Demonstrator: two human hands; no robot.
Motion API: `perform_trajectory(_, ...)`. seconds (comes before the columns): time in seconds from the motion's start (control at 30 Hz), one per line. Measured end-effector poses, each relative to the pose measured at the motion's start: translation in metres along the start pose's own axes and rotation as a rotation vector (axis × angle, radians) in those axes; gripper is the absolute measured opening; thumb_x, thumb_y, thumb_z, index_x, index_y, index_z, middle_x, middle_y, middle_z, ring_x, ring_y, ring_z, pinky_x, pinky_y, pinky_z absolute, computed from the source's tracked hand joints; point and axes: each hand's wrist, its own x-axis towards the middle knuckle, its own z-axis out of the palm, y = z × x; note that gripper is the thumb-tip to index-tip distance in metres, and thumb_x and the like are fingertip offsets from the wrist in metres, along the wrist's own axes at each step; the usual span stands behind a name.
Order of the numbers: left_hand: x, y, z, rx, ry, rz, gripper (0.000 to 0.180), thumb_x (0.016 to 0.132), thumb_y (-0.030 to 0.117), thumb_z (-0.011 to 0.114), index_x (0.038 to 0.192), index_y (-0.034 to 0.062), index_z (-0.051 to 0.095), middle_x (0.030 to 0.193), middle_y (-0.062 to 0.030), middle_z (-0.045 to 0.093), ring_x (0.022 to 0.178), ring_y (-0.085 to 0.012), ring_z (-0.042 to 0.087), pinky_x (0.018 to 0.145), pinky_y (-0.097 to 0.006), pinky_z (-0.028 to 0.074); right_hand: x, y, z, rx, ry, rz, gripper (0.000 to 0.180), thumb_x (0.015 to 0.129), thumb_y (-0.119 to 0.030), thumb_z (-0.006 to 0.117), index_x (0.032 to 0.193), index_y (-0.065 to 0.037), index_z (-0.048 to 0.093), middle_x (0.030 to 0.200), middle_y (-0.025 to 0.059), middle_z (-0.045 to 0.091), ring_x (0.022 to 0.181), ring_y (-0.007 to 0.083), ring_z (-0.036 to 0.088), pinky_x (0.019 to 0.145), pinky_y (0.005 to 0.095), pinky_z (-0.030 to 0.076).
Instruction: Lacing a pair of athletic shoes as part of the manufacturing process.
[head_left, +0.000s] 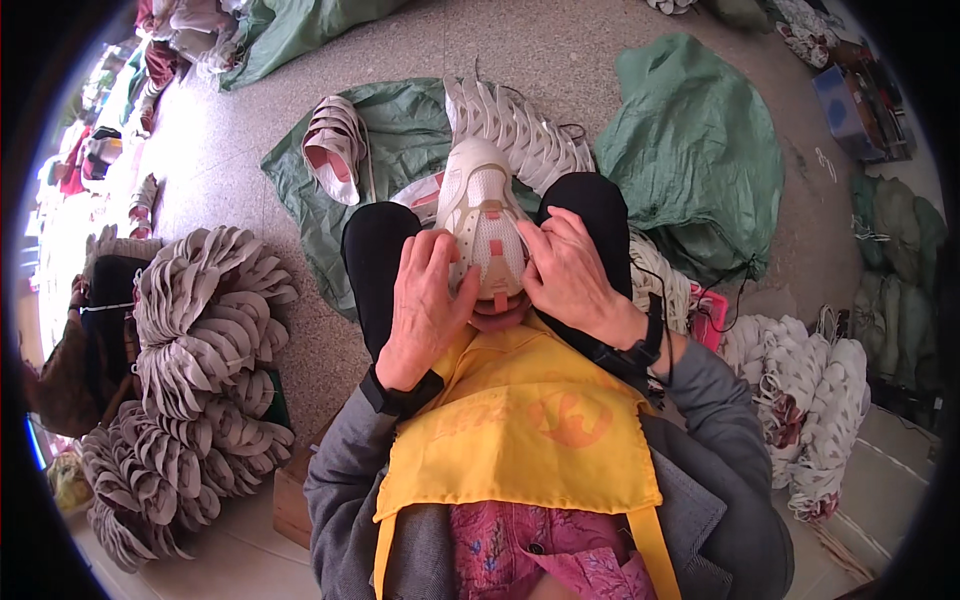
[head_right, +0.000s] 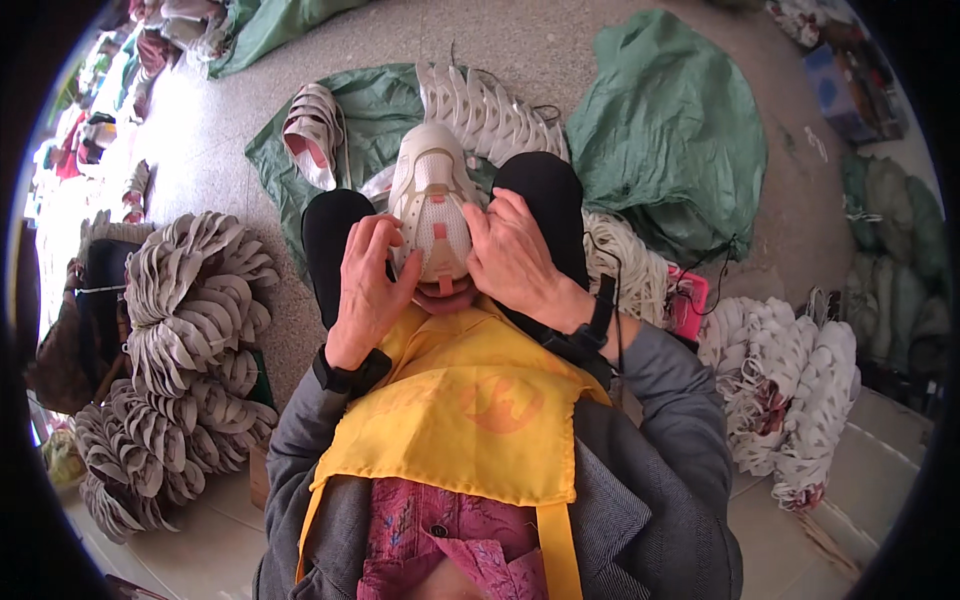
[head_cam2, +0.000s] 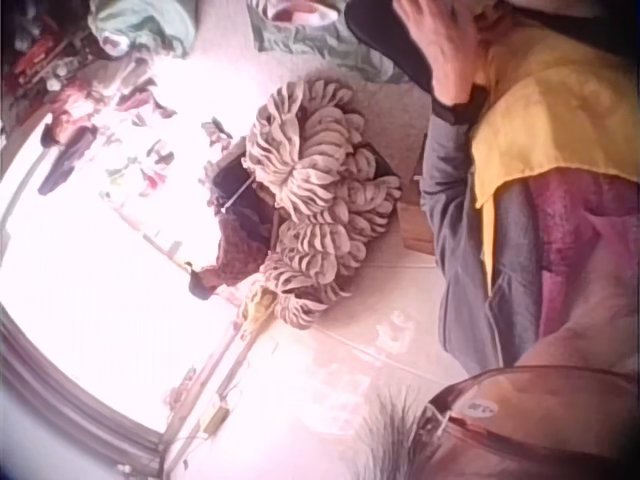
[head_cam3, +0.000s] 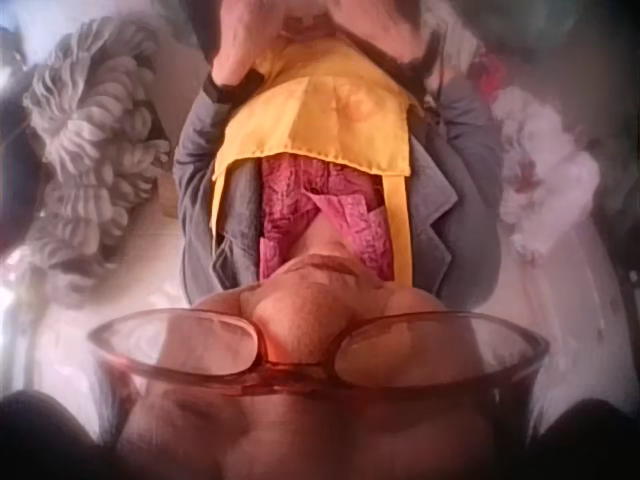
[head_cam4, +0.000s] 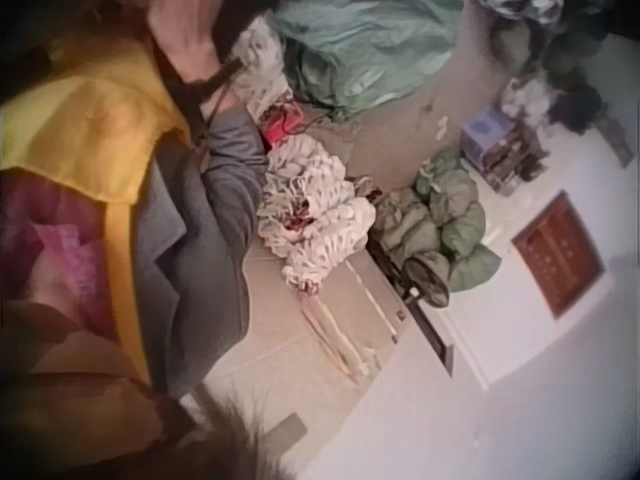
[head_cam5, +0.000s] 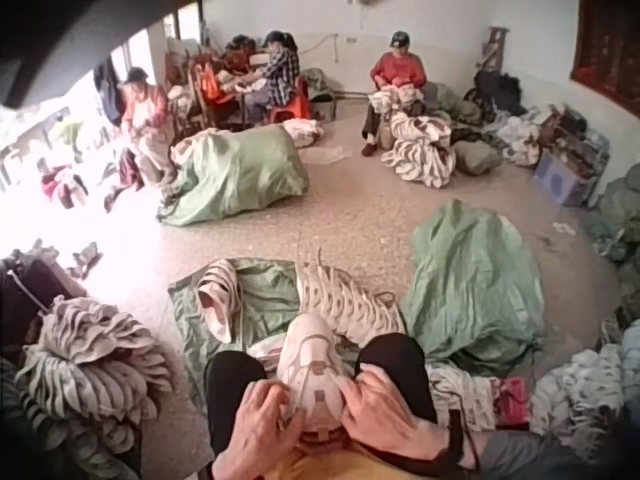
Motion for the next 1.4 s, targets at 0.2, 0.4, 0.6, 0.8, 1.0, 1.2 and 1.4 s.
perform_trajectory(0.2,-0.011,-0.004,-0.001,-0.034,0.055,-0.054,0.024,0.085,-0.001,0.069,0.107,-0.0029,0.058,0.094,-0.014,0.055,0.081,-0.0305,0.058,0.071,-0.04,0.051,0.004,-0.011,-0.003,-0.055,0.208,-0.074,0.032,0.077,-0.006,0.071,0.107,0.001,0.061,0.08,0.0156,0.066,0.093,0.033,0.063,0.099,0.0438,0.047)
perform_trajectory(0.4,-0.014,-0.009,0.004,0.002,0.074,-0.054,0.023,0.087,-0.001,0.069,0.108,-0.0028,0.06,0.089,-0.0129,0.056,0.079,-0.0296,0.059,0.072,-0.039,0.051,0.003,-0.013,-0.003,0.049,0.217,-0.029,0.027,0.081,-0.012,0.075,0.104,-0.001,0.065,0.086,0.0142,0.066,0.096,0.0316,0.063,0.1,0.0444,0.048)
perform_trajectory(0.6,-0.016,-0.009,0.007,-0.048,0.077,-0.086,0.018,0.086,0.002,0.069,0.095,0.0,0.054,0.089,-0.0151,0.057,0.087,-0.0364,0.058,0.075,-0.047,0.048,-0.012,-0.019,-0.002,0.0,0.161,-0.118,0.043,0.085,-0.022,0.078,0.118,0.003,0.065,0.1,0.0155,0.064,0.108,0.0311,0.061,0.114,0.0473,0.041)
perform_trajectory(0.8,-0.016,-0.014,0.005,-0.049,0.121,-0.025,0.025,0.085,0.0,0.071,0.108,-0.0025,0.063,0.087,-0.0136,0.06,0.077,-0.0305,0.063,0.071,-0.04,0.053,-0.016,-0.017,0.003,-0.002,0.146,-0.126,0.048,0.085,-0.02,0.078,0.123,0.004,0.064,0.106,0.0153,0.064,0.112,0.0303,0.06,0.115,0.0475,0.04)
perform_trajectory(1.0,-0.016,-0.02,0.012,-0.061,0.154,-0.021,0.024,0.086,0.0,0.072,0.109,-0.0015,0.064,0.087,-0.0125,0.061,0.076,-0.0273,0.065,0.07,-0.037,0.053,-0.017,-0.018,-0.003,0.034,0.169,-0.116,0.047,0.083,-0.021,0.079,0.121,0.002,0.064,0.108,0.0147,0.065,0.115,0.0304,0.06,0.115,0.0479,0.04)
perform_trajectory(1.2,-0.018,-0.017,0.009,-0.135,0.103,-0.132,0.022,0.088,0.002,0.073,0.108,-0.0003,0.065,0.094,-0.0124,0.065,0.08,-0.0257,0.066,0.072,-0.036,0.054,-0.037,-0.017,-0.008,0.155,0.254,-0.073,0.035,0.084,-0.015,0.079,0.115,-0.001,0.068,0.111,0.0116,0.069,0.117,0.0299,0.061,0.114,0.0462,0.043)
perform_trajectory(1.4,-0.014,-0.013,0.003,-0.142,0.034,-0.138,0.017,0.091,0.003,0.072,0.102,-0.0029,0.06,0.103,-0.0139,0.067,0.078,-0.023,0.065,0.073,-0.035,0.053,-0.092,0.009,-0.036,0.209,0.454,0.264,0.027,0.088,-0.005,0.076,0.114,-0.001,0.071,0.108,0.0149,0.073,0.105,0.0322,0.068,0.092,0.04,0.055)
